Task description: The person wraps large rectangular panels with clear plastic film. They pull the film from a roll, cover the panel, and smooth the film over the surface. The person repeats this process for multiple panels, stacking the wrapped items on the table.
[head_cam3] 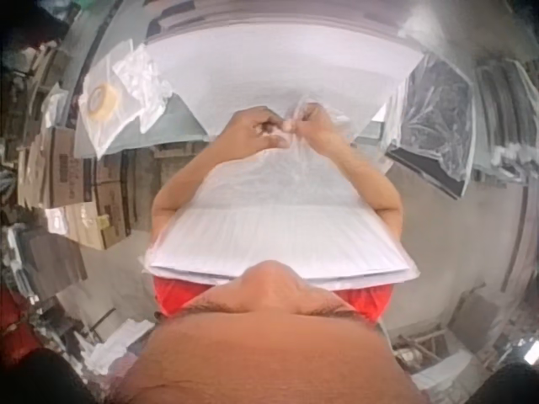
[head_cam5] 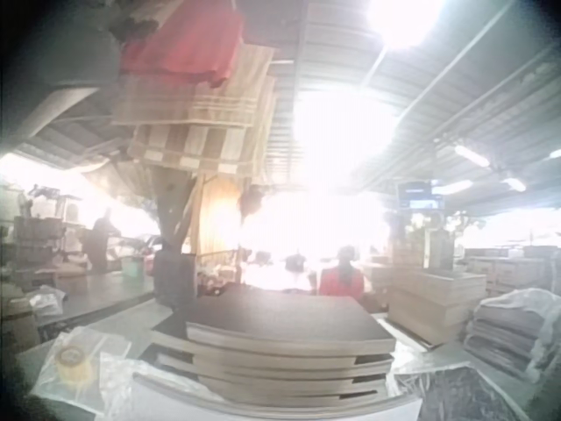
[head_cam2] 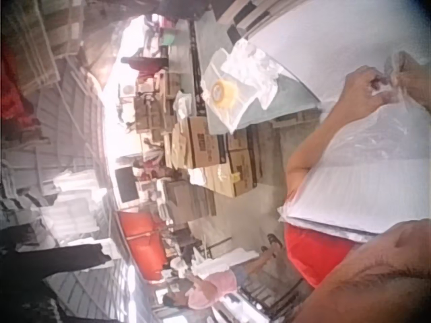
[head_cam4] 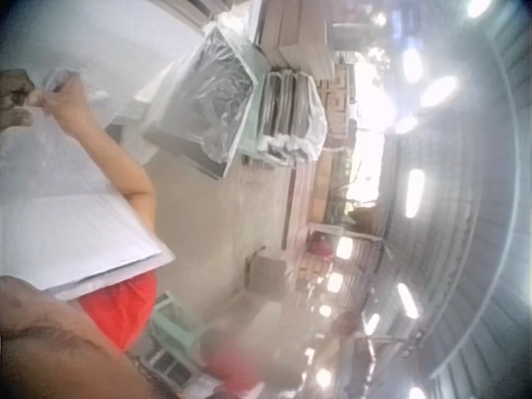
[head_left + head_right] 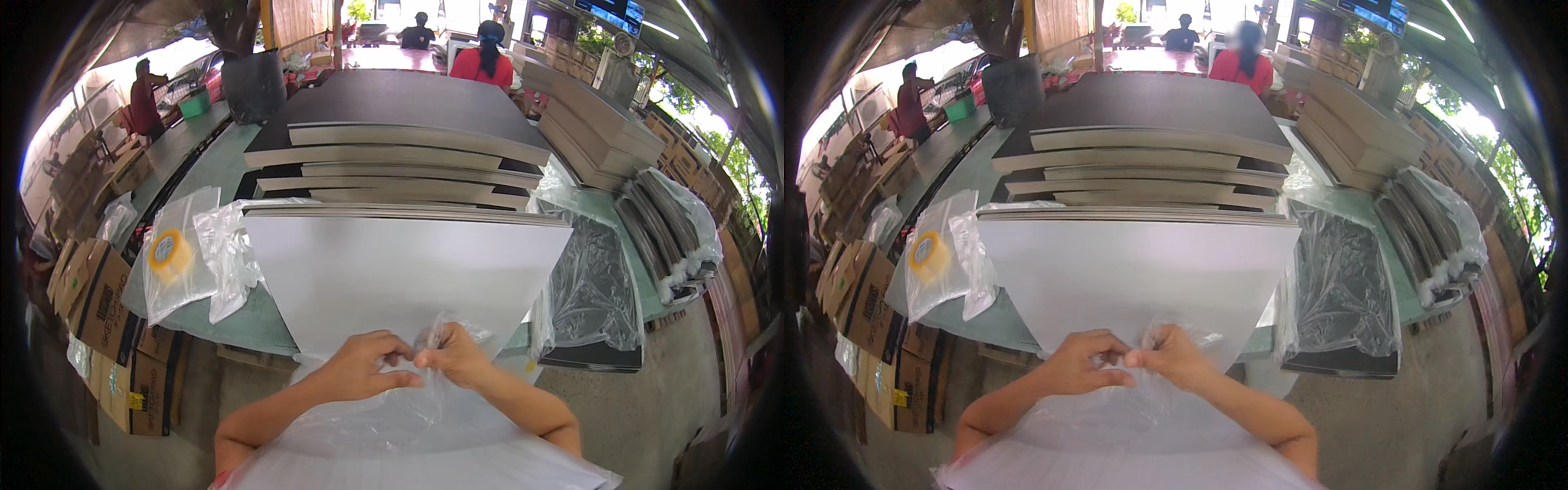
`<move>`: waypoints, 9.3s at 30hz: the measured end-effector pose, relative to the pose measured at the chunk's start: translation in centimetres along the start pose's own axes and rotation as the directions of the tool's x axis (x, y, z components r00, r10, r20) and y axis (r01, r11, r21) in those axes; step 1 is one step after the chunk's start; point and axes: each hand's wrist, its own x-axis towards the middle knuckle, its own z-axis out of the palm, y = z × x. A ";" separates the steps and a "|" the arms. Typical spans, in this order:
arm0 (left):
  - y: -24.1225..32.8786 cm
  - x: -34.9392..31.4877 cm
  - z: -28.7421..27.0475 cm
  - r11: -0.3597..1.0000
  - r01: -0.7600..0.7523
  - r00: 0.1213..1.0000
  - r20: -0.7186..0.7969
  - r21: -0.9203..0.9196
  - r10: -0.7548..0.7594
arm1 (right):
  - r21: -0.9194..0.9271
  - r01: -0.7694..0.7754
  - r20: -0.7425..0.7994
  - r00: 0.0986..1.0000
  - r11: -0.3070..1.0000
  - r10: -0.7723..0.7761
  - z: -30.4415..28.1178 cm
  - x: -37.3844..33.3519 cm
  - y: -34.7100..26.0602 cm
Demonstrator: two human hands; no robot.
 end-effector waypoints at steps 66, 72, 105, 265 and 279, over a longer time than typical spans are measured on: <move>2.1 -2.2 -7.0 0.980 0.082 0.846 0.533 -0.182 0.028 | -0.484 0.344 0.822 0.494 0.804 0.283 0.0 -5.3 -8.9; 4.7 -4.1 -8.9 0.965 -0.056 0.647 0.727 -0.255 0.230 | -0.967 0.162 0.251 0.736 0.197 0.628 -3.4 -6.9 -6.9; 1.2 -7.5 -18.0 0.929 0.365 0.594 -0.756 -0.052 -0.276 | -0.996 -0.092 -0.072 0.852 -0.013 -0.519 -4.0 -7.5 -10.4; 3.0 -4.9 -6.5 0.883 0.210 0.770 -0.628 0.420 0.116 | 0.419 -0.244 0.175 0.967 0.874 0.186 -1.3 0.9 1.2; -2.3 -2.9 -2.2 0.934 0.302 0.939 -0.107 -0.189 -0.325 | 0.011 0.086 0.029 0.996 0.996 -0.087 -1.4 -0.4 -1.8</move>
